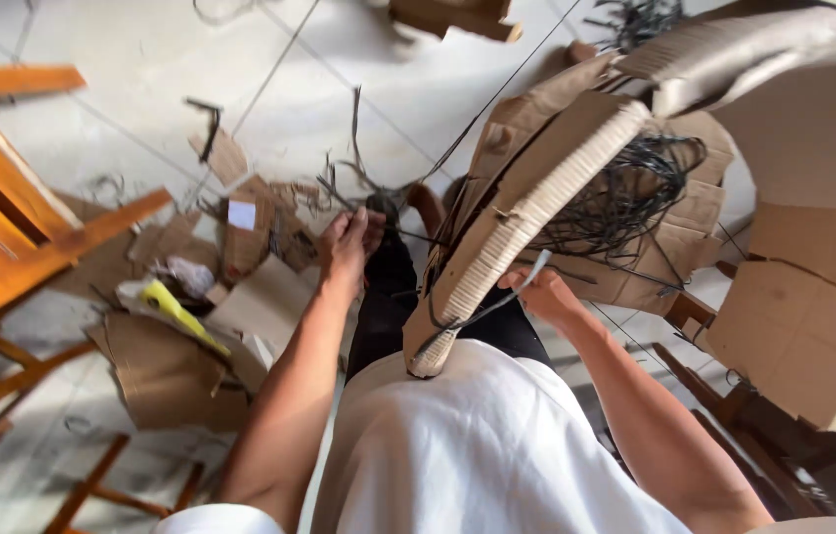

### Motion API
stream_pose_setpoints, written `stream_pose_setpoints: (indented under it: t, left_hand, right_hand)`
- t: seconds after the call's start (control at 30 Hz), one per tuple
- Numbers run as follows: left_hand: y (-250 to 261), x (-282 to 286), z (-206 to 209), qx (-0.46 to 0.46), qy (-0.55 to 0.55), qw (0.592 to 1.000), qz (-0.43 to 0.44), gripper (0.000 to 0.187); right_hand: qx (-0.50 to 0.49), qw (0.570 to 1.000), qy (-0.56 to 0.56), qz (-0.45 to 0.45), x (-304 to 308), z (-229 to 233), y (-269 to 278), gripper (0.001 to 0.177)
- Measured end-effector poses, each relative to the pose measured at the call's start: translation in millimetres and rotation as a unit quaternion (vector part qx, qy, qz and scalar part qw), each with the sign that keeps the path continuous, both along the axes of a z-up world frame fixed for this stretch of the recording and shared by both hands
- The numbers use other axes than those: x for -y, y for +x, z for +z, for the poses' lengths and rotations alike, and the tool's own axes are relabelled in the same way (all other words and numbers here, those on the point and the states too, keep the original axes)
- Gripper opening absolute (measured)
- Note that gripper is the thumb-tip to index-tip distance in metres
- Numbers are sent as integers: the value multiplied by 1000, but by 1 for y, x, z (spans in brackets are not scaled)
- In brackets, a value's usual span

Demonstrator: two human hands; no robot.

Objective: Wrap the wooden parts of a chair with cardboard and secure them using plastic ties.

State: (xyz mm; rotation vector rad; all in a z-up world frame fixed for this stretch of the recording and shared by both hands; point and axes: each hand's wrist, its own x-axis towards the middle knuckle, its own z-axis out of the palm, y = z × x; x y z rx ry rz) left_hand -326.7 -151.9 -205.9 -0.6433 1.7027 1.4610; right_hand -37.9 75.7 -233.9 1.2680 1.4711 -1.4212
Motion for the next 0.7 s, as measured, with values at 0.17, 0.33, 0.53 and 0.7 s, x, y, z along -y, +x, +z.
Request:
stream_pose_setpoints:
  t: [0.17, 0.33, 0.53, 0.7]
  left_hand:
    - [-7, 5, 59, -81, 41, 983, -160, 25]
    - [5, -6, 126, -208, 81, 926, -304, 31]
    - [28, -16, 165, -298, 103, 869, -382, 26]
    - [35, -31, 176, -345, 103, 836, -415, 27]
  right_hand:
    - [-97, 993, 65, -22, 9, 108, -30, 29]
    - [-135, 979, 150, -15, 29, 165, -39, 28]
    - [-238, 951, 197, 18, 44, 213, -81, 28]
    - [-285, 923, 241, 98, 46, 235, -123, 23]
